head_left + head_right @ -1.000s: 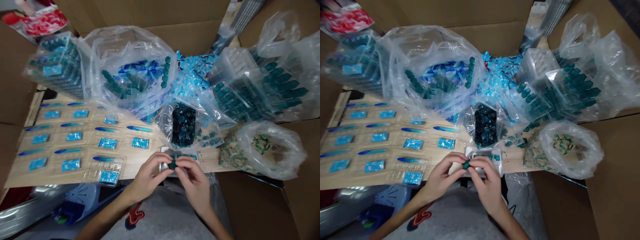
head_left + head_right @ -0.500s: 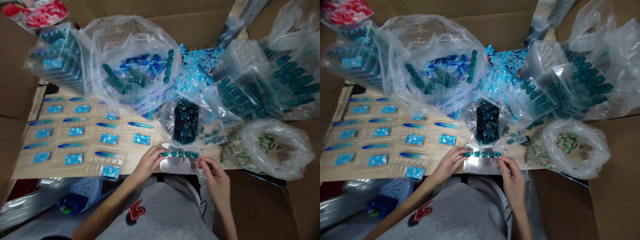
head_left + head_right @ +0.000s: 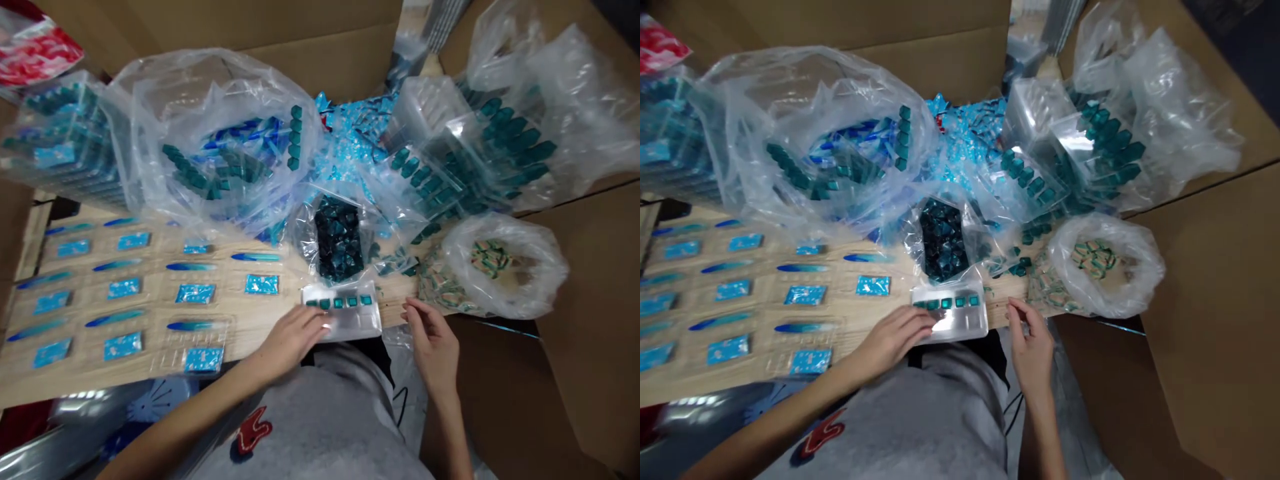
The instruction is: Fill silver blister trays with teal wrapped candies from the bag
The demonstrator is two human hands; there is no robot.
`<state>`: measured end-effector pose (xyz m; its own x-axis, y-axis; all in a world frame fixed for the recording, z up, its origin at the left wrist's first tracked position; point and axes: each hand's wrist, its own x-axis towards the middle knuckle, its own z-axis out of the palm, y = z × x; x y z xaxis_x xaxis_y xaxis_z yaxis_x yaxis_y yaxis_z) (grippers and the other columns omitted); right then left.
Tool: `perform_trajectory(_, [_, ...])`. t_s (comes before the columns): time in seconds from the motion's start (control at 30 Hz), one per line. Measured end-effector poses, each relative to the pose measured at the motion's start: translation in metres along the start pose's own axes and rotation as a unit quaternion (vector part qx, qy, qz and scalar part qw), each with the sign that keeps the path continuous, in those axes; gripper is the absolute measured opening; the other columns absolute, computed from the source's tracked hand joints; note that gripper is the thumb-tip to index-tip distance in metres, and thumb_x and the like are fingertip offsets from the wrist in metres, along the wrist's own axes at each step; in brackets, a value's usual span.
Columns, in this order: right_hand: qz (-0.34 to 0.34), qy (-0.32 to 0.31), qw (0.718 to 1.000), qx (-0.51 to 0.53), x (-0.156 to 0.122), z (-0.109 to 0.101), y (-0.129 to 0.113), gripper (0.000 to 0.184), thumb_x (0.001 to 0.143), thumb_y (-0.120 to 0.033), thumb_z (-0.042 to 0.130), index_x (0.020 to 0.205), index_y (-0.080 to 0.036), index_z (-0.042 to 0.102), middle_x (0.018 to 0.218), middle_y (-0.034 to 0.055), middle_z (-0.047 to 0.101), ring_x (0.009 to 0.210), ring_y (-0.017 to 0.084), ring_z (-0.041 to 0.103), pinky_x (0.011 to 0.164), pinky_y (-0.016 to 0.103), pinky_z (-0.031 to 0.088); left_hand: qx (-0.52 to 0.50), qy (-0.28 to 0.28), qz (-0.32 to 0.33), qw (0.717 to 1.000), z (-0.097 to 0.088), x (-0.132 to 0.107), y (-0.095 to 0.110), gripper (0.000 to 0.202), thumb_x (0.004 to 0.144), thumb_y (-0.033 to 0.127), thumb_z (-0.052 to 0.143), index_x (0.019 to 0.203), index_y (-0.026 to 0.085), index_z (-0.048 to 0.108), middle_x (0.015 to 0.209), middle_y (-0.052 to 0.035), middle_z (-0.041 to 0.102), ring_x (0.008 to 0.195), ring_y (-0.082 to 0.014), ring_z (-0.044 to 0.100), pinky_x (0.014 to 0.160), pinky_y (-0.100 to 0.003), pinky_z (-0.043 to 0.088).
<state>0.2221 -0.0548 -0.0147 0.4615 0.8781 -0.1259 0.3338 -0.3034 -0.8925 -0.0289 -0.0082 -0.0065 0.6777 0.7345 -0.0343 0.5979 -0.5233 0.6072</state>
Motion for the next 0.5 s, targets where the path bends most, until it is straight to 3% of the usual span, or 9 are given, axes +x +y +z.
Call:
perform_trajectory(0.13, [0.005,-0.016,1.0,-0.012,-0.003,-0.004,0.007,0.026,0.084,-0.04,0.057,0.094,-0.019,0.069,0.094,0.0093,0.072,0.082,0.023,0.067,0.073,0.037,0.052,-0.052,-0.121,-0.016,0.991,0.014,0.01,0.011,0.019,0.096,0.025,0.045,0.092,0.02,0.063,0.09,-0.0033,0.066,0.084,-0.0171,0.063,0.073,-0.026,0.048])
perform_trajectory(0.27, [-0.024,-0.072,0.997,-0.017,-0.008,0.001,0.011,0.025,0.087,-0.038,0.055,0.092,-0.019,0.069,0.093,0.0091,0.072,0.085,0.023,0.067,0.076,0.036,0.052,-0.051,-0.145,-0.008,0.988,0.013,0.024,0.005,0.015,0.091,0.019,0.052,0.08,0.02,0.063,0.082,0.0001,0.067,0.077,-0.0148,0.063,0.067,-0.021,0.045])
perform_trajectory(0.4, [-0.05,-0.09,0.994,-0.022,-0.01,0.005,0.013,0.024,0.088,-0.036,0.053,0.092,-0.018,0.068,0.092,0.0098,0.072,0.084,0.023,0.067,0.074,0.035,0.053,-0.022,-0.167,0.022,0.985,0.011,0.031,0.002,0.017,0.087,0.014,0.055,0.073,0.02,0.063,0.075,0.0028,0.067,0.07,-0.0124,0.064,0.061,-0.018,0.043])
perform_trajectory(0.5, [-0.079,-0.118,0.99,-0.026,-0.011,0.007,0.012,0.023,0.091,-0.032,0.05,0.093,-0.019,0.069,0.093,0.0095,0.072,0.086,0.022,0.067,0.074,0.032,0.053,0.039,-0.153,0.028,0.987,0.022,0.03,0.011,0.019,0.087,0.009,0.048,0.082,0.018,0.064,0.082,-0.0016,0.07,0.074,-0.016,0.065,0.064,-0.022,0.046])
